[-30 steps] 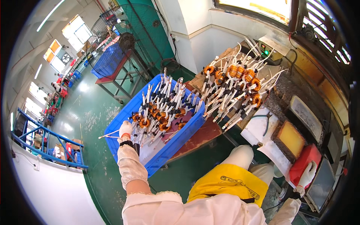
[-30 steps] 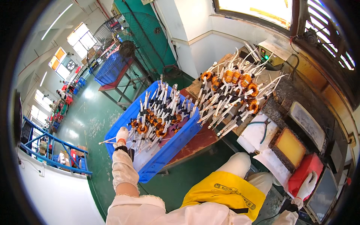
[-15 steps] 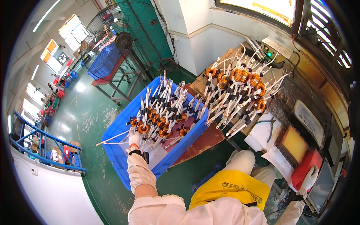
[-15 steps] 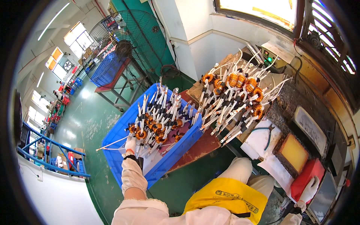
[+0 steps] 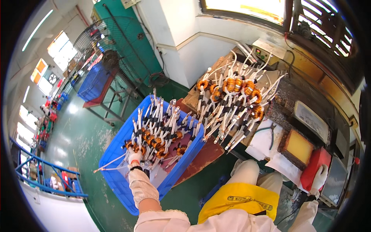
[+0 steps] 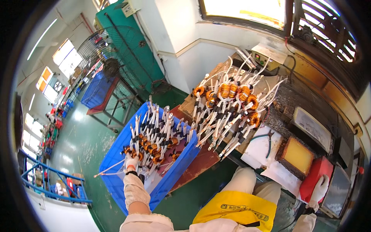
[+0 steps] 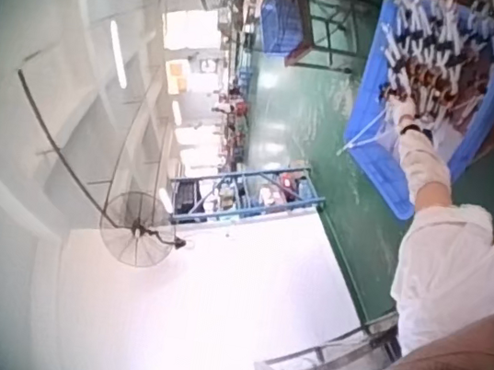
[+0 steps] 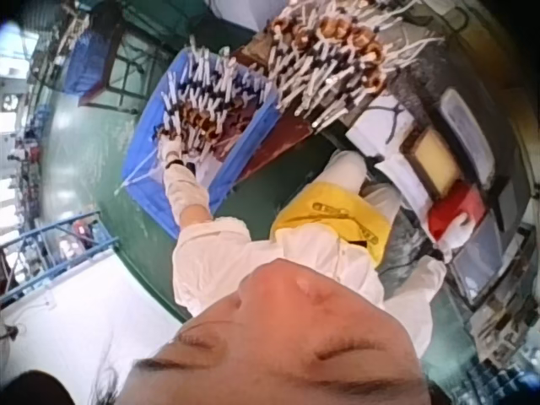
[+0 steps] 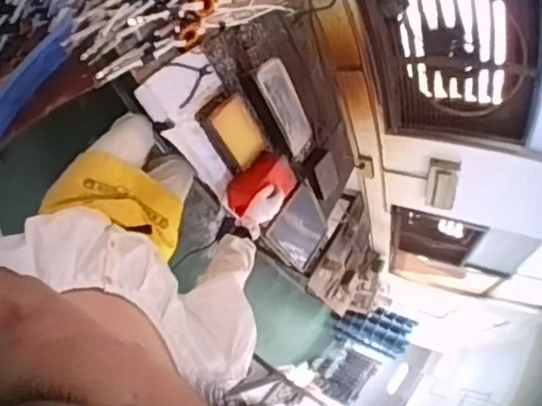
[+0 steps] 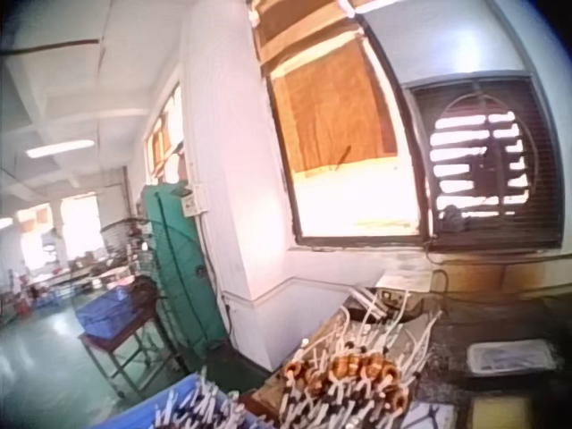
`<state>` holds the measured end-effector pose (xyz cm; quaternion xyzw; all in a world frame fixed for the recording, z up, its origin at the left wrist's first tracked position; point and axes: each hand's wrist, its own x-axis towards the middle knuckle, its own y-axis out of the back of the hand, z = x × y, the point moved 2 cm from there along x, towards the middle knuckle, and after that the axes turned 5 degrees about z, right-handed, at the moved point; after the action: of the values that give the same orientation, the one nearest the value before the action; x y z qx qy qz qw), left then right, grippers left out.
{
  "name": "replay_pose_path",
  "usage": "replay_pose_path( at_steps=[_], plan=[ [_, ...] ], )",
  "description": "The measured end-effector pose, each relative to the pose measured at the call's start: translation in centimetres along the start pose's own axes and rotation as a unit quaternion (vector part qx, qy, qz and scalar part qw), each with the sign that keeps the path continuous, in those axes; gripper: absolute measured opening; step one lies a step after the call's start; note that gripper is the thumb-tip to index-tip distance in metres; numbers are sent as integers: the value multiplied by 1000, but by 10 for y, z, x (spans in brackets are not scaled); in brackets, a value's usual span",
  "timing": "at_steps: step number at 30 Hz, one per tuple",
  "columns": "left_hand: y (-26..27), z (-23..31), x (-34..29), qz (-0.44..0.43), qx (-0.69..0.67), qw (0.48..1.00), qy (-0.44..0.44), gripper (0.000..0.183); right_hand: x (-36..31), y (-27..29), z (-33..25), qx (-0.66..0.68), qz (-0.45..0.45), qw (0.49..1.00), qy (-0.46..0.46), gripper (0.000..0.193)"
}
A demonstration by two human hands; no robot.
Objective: The worker is dipping electrical coil components into a heated soldering bath to coat the leads.
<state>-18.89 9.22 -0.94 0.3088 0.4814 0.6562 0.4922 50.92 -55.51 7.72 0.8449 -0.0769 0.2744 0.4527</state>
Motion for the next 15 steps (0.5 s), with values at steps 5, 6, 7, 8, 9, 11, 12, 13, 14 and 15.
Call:
replay_pose_path(
  at_steps=[5,6,7,8,9,11,12,13,14,15],
  plan=[
    [12,17,-18,17,-129,991,-22,79,-3,4,7,-2,8,1000,2,24],
    [14,15,-16,6,-96,995,-11,75,-3,6,5,-12,10,1000,-2,24],
    [13,13,-16,30,-78,996,-17,70,-3,7,3,-21,11,1000,-6,24],
    [13,11,-14,26,-94,995,-9,67,-3,6,4,-15,13,1000,-8,23],
    [13,10,-11,21,-111,994,-1,64,-3,1,3,-11,13,1000,-9,23],
    [-8,5,4,18,-116,993,-23,59,-8,6,13,-21,19,1000,-15,23],
    [-17,-7,14,32,-156,987,-30,56,-8,5,13,-21,24,999,-22,22],
    [-22,-21,21,49,-196,979,-38,53,-7,4,9,-21,25,999,-31,22],
    [-28,-36,25,31,-338,939,-53,51,-5,1,-1,-9,17,1000,-16,22],
    [-33,-19,17,-16,-314,948,-46,48,-8,6,-6,-15,21,1000,-8,21]
  ],
)
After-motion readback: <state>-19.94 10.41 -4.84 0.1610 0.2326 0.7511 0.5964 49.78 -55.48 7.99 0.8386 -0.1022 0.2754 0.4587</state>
